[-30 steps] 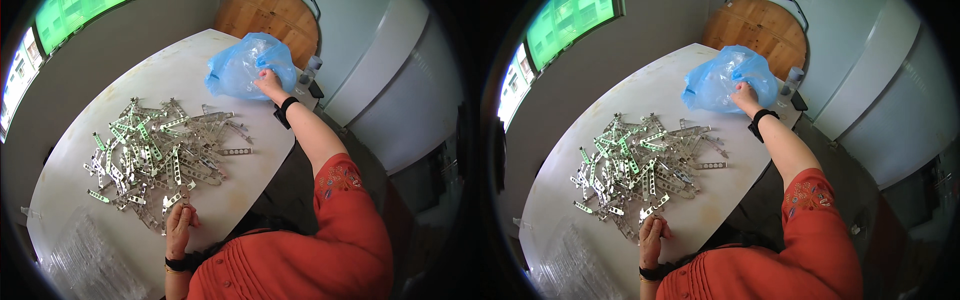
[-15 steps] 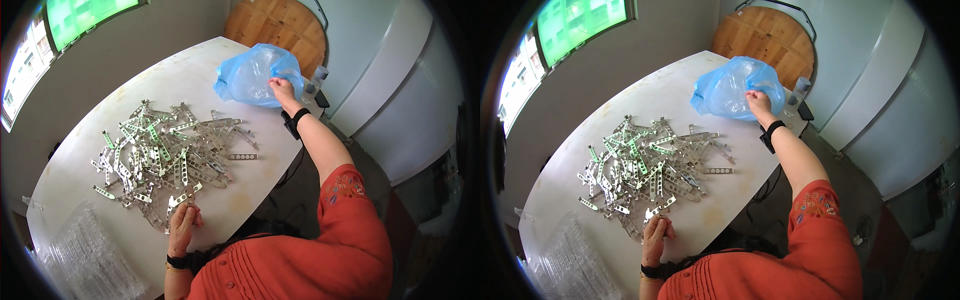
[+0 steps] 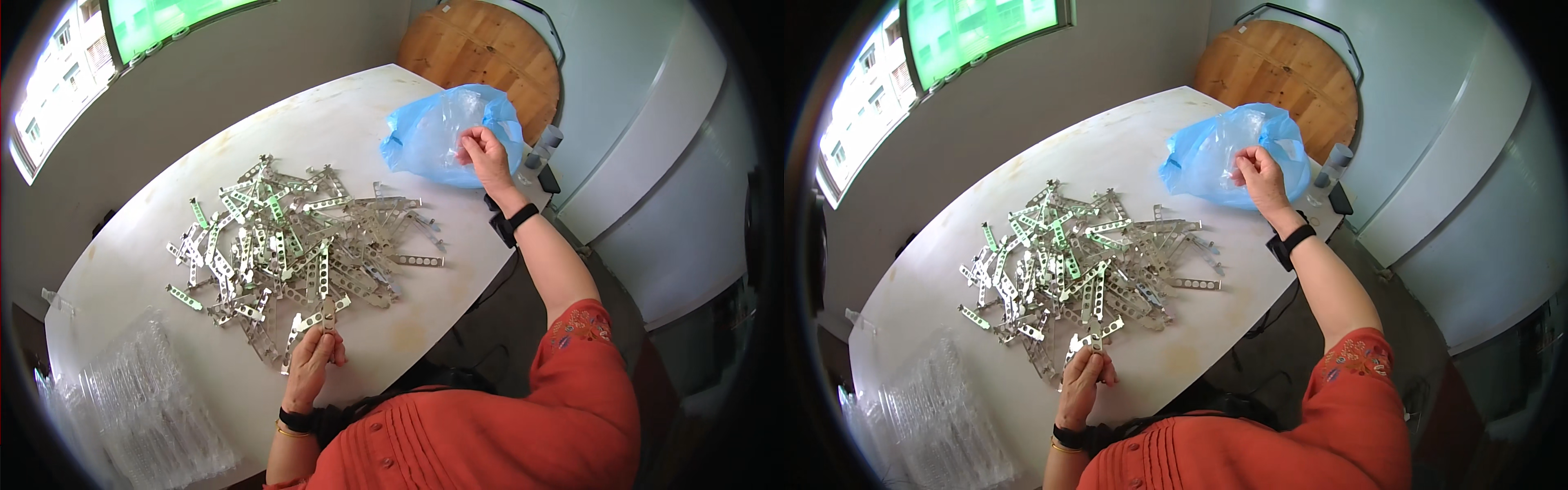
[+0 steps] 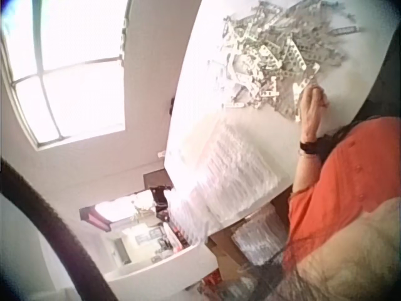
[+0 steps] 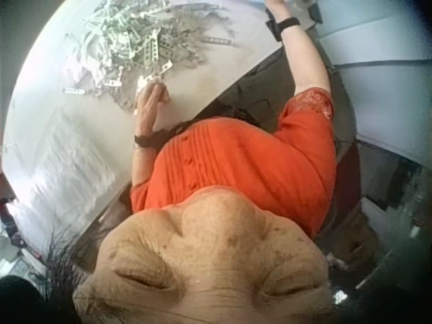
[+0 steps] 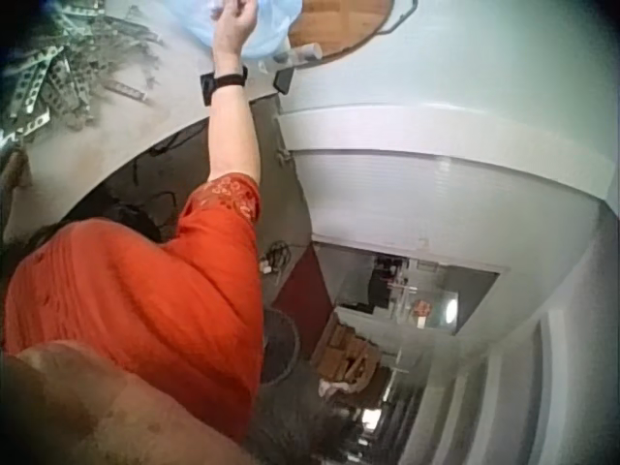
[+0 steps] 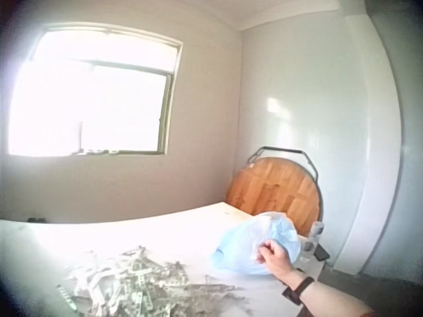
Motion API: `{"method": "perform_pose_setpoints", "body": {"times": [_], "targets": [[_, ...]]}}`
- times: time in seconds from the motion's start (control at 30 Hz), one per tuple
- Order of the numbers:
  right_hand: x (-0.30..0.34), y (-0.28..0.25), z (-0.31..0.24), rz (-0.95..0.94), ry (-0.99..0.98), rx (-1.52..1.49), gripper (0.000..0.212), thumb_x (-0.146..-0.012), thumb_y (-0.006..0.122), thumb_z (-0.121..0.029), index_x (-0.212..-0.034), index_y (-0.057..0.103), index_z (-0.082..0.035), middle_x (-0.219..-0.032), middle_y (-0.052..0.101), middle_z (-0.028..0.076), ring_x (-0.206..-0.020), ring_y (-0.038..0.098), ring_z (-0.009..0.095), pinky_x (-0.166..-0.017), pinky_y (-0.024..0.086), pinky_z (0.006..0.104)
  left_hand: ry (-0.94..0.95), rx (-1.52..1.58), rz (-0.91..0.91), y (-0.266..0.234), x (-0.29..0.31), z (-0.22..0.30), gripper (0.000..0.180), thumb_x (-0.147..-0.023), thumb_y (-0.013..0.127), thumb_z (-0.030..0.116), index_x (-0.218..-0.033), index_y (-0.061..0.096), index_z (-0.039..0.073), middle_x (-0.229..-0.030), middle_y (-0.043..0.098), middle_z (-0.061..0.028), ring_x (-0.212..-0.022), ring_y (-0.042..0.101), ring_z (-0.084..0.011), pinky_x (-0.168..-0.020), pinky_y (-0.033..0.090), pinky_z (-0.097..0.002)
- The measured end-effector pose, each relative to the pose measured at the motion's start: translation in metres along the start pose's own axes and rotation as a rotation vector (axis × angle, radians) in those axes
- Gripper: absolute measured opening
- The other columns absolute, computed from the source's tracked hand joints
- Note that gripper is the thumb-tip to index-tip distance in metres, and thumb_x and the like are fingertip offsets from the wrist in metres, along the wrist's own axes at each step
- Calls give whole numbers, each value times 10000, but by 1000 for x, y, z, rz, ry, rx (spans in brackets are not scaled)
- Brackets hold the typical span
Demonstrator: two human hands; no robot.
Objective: Packaging metal brackets into small plastic bags and organizing them on a tray.
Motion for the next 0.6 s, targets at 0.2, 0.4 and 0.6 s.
{"method": "perform_pose_setpoints", "body": {"times": [0.2, 0.4, 0.6], "targets": [[82, 65, -89, -355, -79, 131, 96, -983, 564, -4, -1020, 645, -39, -887, 639, 3, -754, 613, 87, -694, 519, 243, 7, 48, -16, -3, 0, -1, 246, -1073, 473, 232, -1011, 601, 31, -934, 664, -41, -756, 578, -98, -684, 428, -242], [168, 120, -140, -720, -287, 298, 140, -906, 614, 74, -1003, 643, -22, -897, 629, 58, -762, 611, 144, -686, 499, 267, 51, 212, -42, -1, 2, 2, 234, -1057, 491, 241, -983, 590, 42, -1343, 587, -144, -751, 613, -121, -665, 423, -245], [221, 152, -149, -926, -403, 336, 192, -861, 615, 107, -998, 651, -22, -935, 652, 107, -833, 658, 266, -711, 529, 337, 51, 276, -83, 1, 6, 3, 270, -1069, 500, 270, -1061, 615, 25, -1067, 670, -65, -782, 631, -134, -729, 496, -276]]}}
Point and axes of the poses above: each hand's wrist, its own x-axis away from the middle knuckle, its own y-axis out of the palm, z = x × y, the point moved 9 cm from there along -x, towards the middle knuckle
